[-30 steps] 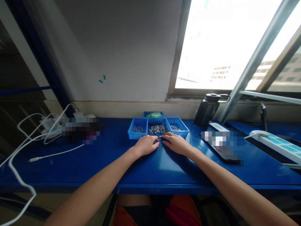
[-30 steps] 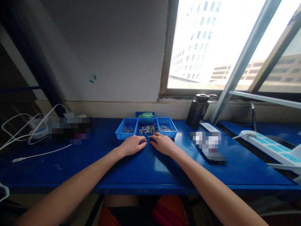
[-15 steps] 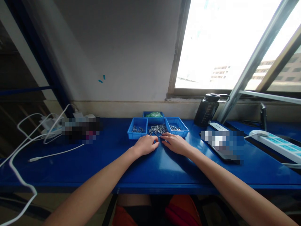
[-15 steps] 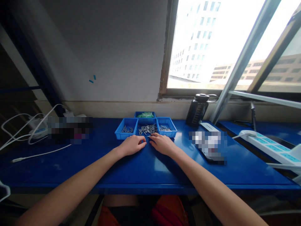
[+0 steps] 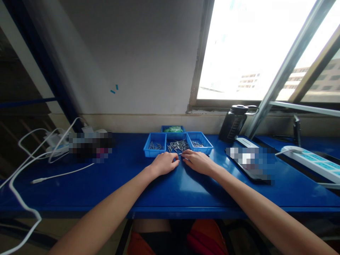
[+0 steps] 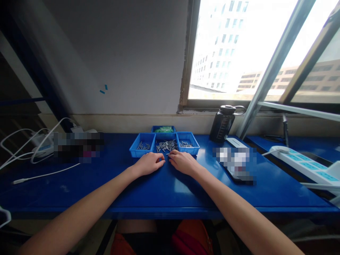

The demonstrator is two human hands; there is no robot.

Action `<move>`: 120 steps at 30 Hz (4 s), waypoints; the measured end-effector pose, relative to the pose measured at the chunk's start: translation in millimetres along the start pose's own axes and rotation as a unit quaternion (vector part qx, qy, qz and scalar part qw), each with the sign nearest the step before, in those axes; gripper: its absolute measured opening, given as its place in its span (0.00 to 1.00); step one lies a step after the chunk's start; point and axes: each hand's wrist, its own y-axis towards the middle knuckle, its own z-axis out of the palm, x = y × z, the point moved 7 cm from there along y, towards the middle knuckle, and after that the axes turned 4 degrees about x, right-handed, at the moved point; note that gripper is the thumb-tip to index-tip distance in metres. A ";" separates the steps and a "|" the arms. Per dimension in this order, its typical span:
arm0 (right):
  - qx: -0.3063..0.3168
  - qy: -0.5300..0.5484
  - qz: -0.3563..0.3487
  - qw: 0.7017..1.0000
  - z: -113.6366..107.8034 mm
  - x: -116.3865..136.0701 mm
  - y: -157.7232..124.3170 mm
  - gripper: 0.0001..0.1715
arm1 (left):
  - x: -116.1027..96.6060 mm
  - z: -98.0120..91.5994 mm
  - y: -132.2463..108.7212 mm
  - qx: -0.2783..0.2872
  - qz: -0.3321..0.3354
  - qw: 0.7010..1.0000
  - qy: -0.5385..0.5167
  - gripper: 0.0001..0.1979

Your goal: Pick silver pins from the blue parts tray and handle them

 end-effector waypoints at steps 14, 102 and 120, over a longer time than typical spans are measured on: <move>0.002 0.031 -0.037 0.999 -1.7 3.3 2.7 0.17 | 1.1 1.3 0.5 0.017 -0.015 1.000 -0.002 0.15; 0.030 0.295 -0.013 0.955 -4.4 -3.1 -2.4 0.17 | -10.2 -13.0 0.4 -0.085 0.107 0.984 -0.118 0.09; 0.032 0.275 -0.006 0.961 -8.8 -3.4 -2.6 0.16 | -6.7 -7.1 0.7 -0.041 0.072 0.992 -0.099 0.09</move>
